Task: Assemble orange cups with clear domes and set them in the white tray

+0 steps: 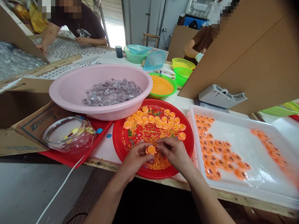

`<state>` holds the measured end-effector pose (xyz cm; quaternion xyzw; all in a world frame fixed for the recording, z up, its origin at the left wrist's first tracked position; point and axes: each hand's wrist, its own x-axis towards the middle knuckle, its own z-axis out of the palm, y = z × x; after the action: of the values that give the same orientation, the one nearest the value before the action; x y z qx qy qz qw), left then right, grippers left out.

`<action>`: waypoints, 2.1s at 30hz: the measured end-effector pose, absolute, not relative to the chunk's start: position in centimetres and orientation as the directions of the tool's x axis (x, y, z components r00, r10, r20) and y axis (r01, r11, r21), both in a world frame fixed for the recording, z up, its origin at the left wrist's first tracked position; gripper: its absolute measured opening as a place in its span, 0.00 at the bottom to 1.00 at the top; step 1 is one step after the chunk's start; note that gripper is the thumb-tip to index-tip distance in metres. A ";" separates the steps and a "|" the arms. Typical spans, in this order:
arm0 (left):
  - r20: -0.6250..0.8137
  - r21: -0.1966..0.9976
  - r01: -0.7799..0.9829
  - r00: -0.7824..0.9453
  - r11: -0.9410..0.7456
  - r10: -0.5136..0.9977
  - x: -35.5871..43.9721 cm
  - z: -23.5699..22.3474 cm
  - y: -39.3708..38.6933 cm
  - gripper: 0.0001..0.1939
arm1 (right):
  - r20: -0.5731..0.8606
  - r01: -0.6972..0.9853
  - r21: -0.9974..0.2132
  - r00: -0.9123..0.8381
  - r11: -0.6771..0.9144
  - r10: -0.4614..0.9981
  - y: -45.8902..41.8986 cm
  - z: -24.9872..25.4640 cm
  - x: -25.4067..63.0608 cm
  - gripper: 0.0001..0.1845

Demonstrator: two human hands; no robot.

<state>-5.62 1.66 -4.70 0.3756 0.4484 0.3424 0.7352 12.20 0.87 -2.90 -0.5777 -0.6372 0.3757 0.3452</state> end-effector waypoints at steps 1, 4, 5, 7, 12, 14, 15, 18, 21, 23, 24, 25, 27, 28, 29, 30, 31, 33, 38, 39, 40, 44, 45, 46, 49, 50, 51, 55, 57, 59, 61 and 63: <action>-0.406 0.859 -0.166 0.354 0.484 0.843 -5.8 -4.6 1.7 0.20 | 0.022 0.530 -0.846 -0.061 0.052 0.998 0.9 -3.0 12.3 0.07; -0.421 0.870 -0.131 0.306 0.476 0.854 -6.4 -3.8 1.9 0.21 | 0.022 0.651 -0.755 -0.089 0.075 0.996 0.9 -4.1 12.7 0.07; -0.426 0.875 -0.108 0.289 0.472 0.857 -6.6 -3.5 1.9 0.20 | 0.015 0.678 -0.728 -0.123 0.095 0.992 0.9 -4.5 12.7 0.07; -0.435 0.883 -0.069 0.255 0.465 0.864 -6.9 -3.2 2.1 0.17 | 0.008 0.724 -0.679 -0.157 0.121 0.988 0.7 -5.3 12.6 0.08; -0.450 0.872 -0.094 0.226 0.480 0.864 -7.1 -3.4 2.3 0.14 | -0.001 0.740 -0.665 -0.139 0.103 0.990 0.6 -6.7 12.7 0.10; -0.469 0.846 -0.156 0.236 0.509 0.851 -6.9 -3.4 2.2 0.13 | -0.032 0.668 -0.744 -0.088 0.035 0.996 0.5 -7.2 13.2 0.08; -0.476 0.829 -0.195 0.244 0.524 0.845 -6.7 -3.4 2.2 0.13 | -0.066 0.597 -0.801 -0.043 -0.028 0.997 0.4 -7.4 13.5 0.06; -0.469 0.801 -0.270 0.269 0.534 0.841 -6.3 -3.2 2.1 0.14 | -0.214 0.291 -0.931 0.047 -0.218 0.976 0.2 -7.6 14.0 0.08; -0.439 0.824 -0.247 0.293 0.511 0.849 -6.0 -3.0 2.0 0.13 | -0.266 0.086 -0.959 0.049 -0.269 0.963 0.0 -7.0 14.2 0.11; -0.430 0.842 -0.215 0.287 0.495 0.856 -5.9 -3.0 1.9 0.14 | -0.263 0.018 -0.964 0.050 -0.264 0.964 -0.1 -6.4 14.2 0.13; -0.431 0.846 -0.203 0.285 0.494 0.856 -5.8 -3.0 1.9 0.15 | -0.262 -0.008 -0.965 0.038 -0.262 0.964 -0.1 -6.2 14.1 0.13; -0.434 0.845 -0.198 0.287 0.496 0.854 -5.7 -3.0 1.8 0.17 | -0.264 -0.032 -0.964 0.020 -0.264 0.964 -0.1 -5.9 14.1 0.14; -0.437 0.837 -0.205 0.308 0.508 0.845 -5.6 -3.3 1.7 0.19 | -0.271 -0.065 -0.960 -0.013 -0.271 0.962 -0.2 -5.6 14.1 0.15; -0.435 0.833 -0.210 0.323 0.512 0.841 -5.5 -3.4 1.7 0.19 | -0.276 -0.073 -0.958 -0.018 -0.276 0.961 -0.3 -5.6 14.1 0.15; -0.430 0.833 -0.214 0.333 0.511 0.839 -5.5 -3.5 1.6 0.18 | -0.283 -0.081 -0.956 -0.013 -0.283 0.959 -0.3 -5.5 14.2 0.16; -0.423 0.834 -0.215 0.340 0.508 0.840 -5.5 -3.7 1.6 0.18 | -0.289 -0.091 -0.953 -0.003 -0.288 0.957 -0.3 -5.4 14.2 0.16; -0.418 0.837 -0.212 0.347 0.505 0.840 -5.5 -3.8 1.6 0.17 | -0.295 -0.101 -0.951 0.011 -0.292 0.956 -0.4 -5.4 14.3 0.16; -0.412 0.843 -0.202 0.353 0.498 0.840 -5.4 -4.0 1.5 0.17 | -0.297 -0.120 -0.949 0.038 -0.291 0.954 -0.4 -5.3 14.4 0.16; -0.408 0.825 -0.254 0.351 0.505 0.843 -5.0 -3.9 1.3 0.13 | -0.263 -0.154 -0.958 0.131 -0.242 0.956 -0.5 -5.7 14.6 0.15; -0.421 0.806 -0.279 0.349 0.521 0.837 -4.9 -3.9 1.3 0.12 | -0.263 -0.155 -0.958 0.138 -0.241 0.955 -0.5 -5.8 14.6 0.15; -0.437 0.787 -0.302 0.341 0.538 0.832 -4.7 -3.8 1.3 0.11 | -0.264 -0.155 -0.958 0.139 -0.242 0.954 -0.6 -5.9 14.6 0.15; -0.481 0.780 -0.319 0.244 0.538 0.842 -4.1 -3.7 1.4 0.12 | -0.267 -0.186 -0.951 0.094 -0.246 0.959 -0.9 -5.5 14.2 0.17; -0.481 0.791 -0.312 0.213 0.526 0.850 -4.0 -3.7 1.4 0.12 | -0.266 -0.195 -0.949 0.075 -0.247 0.961 -1.0 -5.3 14.1 0.16; -0.481 0.800 -0.306 0.186 0.516 0.857 -3.9 -3.7 1.4 0.13 | -0.263 -0.203 -0.947 0.059 -0.247 0.963 -1.1 -5.0 14.0 0.16; -0.482 0.798 -0.313 0.179 0.514 0.858 -3.8 -3.8 1.5 0.20 | -0.244 -0.219 -0.948 0.044 -0.229 0.969 -1.3 -4.5 13.8 0.14; -0.485 0.790 -0.322 0.194 0.522 0.853 -3.8 -3.8 1.5 0.21 | -0.238 -0.219 -0.950 0.048 -0.222 0.970 -1.3 -4.5 13.8 0.13; -0.487 0.780 -0.333 0.210 0.530 0.848 -3.9 -3.8 1.4 0.21 | -0.237 -0.220 -0.950 0.054 -0.220 0.970 -1.4 -4.5 13.8 0.13; -0.480 0.745 -0.375 0.273 0.552 0.834 -4.0 -3.7 1.3 0.15 | -0.268 -0.254 -0.934 0.036 -0.251 0.963 -1.5 -4.4 13.8 0.15; -0.473 0.746 -0.369 0.290 0.553 0.832 -4.1 -3.6 1.3 0.13 | -0.275 -0.311 -0.914 0.005 -0.260 0.961 -1.5 -4.2 13.7 0.15; -0.484 0.758 -0.338 0.282 0.558 0.828 -4.1 -3.5 1.3 0.12 | -0.271 -0.384 -0.886 -0.030 -0.262 0.962 -1.6 -4.0 13.7 0.14; -0.499 0.763 -0.315 0.269 0.565 0.824 -4.1 -3.4 1.3 0.12 | -0.260 -0.443 -0.860 -0.053 -0.256 0.964 -1.6 -3.8 13.6 0.13; -0.499 0.755 -0.327 0.276 0.568 0.822 -4.1 -3.5 1.3 0.14 | -0.255 -0.479 -0.842 -0.053 -0.249 0.965 -1.6 -3.6 13.6 0.14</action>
<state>-4.11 1.33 -3.47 0.2655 0.4656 0.3812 0.7533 13.65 -1.57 -3.65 -0.4245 -0.2866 0.6666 0.5417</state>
